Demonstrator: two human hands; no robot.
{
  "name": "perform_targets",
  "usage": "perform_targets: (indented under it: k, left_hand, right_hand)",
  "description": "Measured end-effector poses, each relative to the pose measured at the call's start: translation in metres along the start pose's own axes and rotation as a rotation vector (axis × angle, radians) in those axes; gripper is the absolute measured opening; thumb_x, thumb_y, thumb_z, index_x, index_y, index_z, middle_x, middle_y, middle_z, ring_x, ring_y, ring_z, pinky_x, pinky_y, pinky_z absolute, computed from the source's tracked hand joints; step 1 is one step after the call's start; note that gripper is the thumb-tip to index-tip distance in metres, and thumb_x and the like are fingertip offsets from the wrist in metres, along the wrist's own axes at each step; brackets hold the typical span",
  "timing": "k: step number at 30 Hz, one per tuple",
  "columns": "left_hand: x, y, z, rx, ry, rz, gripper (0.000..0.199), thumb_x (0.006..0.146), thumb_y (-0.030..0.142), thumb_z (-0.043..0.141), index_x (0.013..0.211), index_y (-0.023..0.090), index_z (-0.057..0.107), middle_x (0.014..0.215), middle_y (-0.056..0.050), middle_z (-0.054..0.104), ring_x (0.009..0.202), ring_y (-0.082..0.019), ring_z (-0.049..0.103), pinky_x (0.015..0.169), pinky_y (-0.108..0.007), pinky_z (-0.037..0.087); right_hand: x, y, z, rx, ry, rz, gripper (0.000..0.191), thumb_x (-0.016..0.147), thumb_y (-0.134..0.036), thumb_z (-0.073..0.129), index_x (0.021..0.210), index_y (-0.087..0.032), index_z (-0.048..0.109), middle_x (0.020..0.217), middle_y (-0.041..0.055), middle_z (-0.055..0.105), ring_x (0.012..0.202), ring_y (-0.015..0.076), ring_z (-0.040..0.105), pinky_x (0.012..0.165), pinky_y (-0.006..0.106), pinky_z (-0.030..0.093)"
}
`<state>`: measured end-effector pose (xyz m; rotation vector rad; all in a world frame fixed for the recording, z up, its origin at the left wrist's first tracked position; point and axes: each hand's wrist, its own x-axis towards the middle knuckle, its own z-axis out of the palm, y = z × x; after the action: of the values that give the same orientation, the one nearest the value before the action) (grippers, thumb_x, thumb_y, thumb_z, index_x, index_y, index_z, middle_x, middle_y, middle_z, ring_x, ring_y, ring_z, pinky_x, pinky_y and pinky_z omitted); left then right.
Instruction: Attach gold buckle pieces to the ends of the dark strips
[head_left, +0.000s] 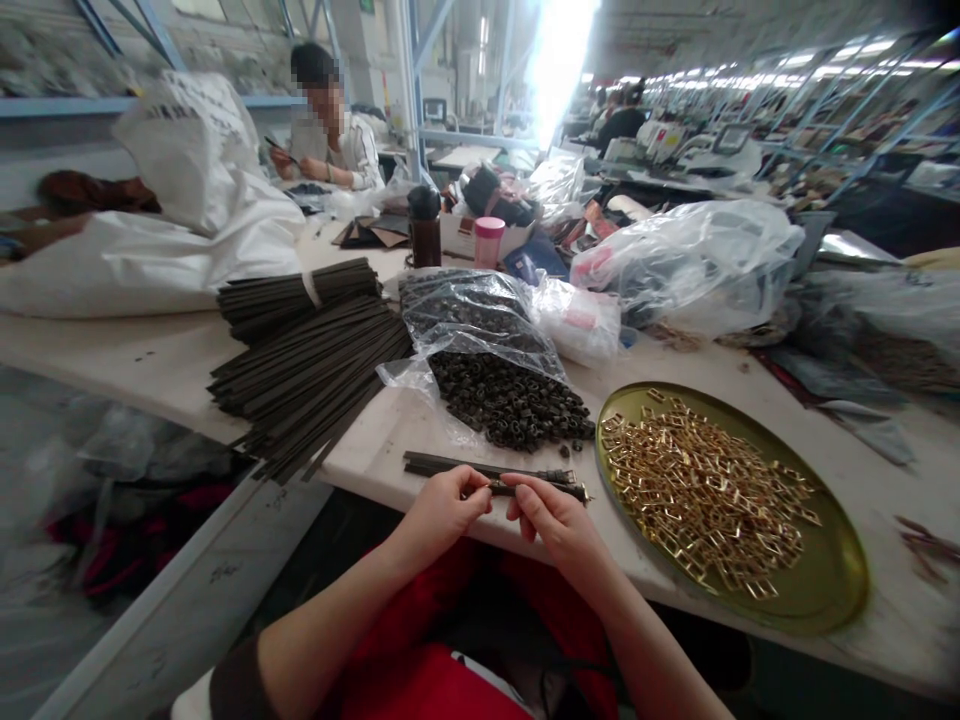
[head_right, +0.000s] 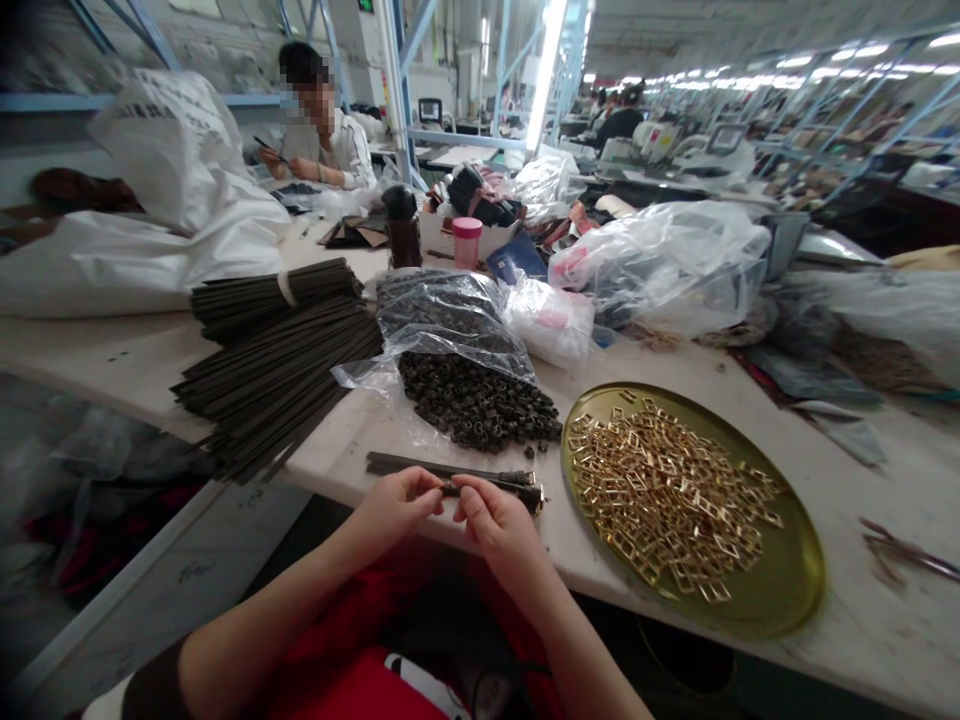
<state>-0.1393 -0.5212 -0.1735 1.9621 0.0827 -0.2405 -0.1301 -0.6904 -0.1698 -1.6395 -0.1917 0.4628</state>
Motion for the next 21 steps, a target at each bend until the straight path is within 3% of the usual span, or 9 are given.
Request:
perform_targets:
  k: [5, 10, 15, 21]
  left_hand:
    - [-0.01, 0.004, -0.002, -0.067, -0.067, -0.046, 0.016, 0.074, 0.028, 0.049, 0.073, 0.015, 0.059, 0.065, 0.002, 0.061, 0.051, -0.009, 0.047, 0.048, -0.021, 0.036]
    - [-0.016, 0.009, -0.003, -0.088, -0.051, 0.009, 0.017, 0.075, 0.028, 0.049, 0.075, 0.015, 0.061, 0.066, 0.002, 0.06, 0.055, -0.01, 0.049, 0.053, -0.02, 0.038]
    - [-0.019, 0.012, -0.002, -0.154, -0.001, 0.02, 0.018, 0.078, 0.028, 0.049, 0.08, 0.015, 0.061, 0.069, 0.001, 0.062, 0.055, -0.009, 0.049, 0.052, -0.02, 0.038]
    - [-0.02, 0.011, 0.002, -0.25, 0.007, -0.007, 0.02, 0.077, 0.031, 0.052, 0.082, 0.014, 0.061, 0.071, 0.0, 0.062, 0.054, -0.009, 0.049, 0.048, -0.019, 0.038]
  right_hand:
    - [-0.008, 0.005, 0.002, -0.295, 0.004, -0.14, 0.045, 0.089, -0.044, 0.035, 0.119, -0.016, 0.053, 0.076, 0.0045, 0.061, 0.065, 0.015, 0.055, 0.061, 0.029, 0.044]
    - [-0.011, 0.006, 0.011, -0.538, 0.062, -0.33, 0.037, 0.09, -0.033, 0.036, 0.118, -0.016, 0.052, 0.104, 0.011, 0.064, 0.094, 0.0218, 0.06, 0.081, 0.036, 0.046]
    - [-0.014, 0.009, 0.023, -0.52, 0.347, -0.407, 0.019, 0.086, -0.033, 0.046, 0.095, -0.018, 0.056, 0.081, 0.0055, 0.066, 0.072, 0.0182, 0.062, 0.064, 0.029, 0.048]
    - [-0.018, 0.011, 0.029, -0.37, 0.269, -0.488, 0.02, 0.089, -0.028, 0.042, 0.097, -0.02, 0.058, 0.086, 0.0053, 0.064, 0.077, 0.0166, 0.059, 0.067, 0.028, 0.045]
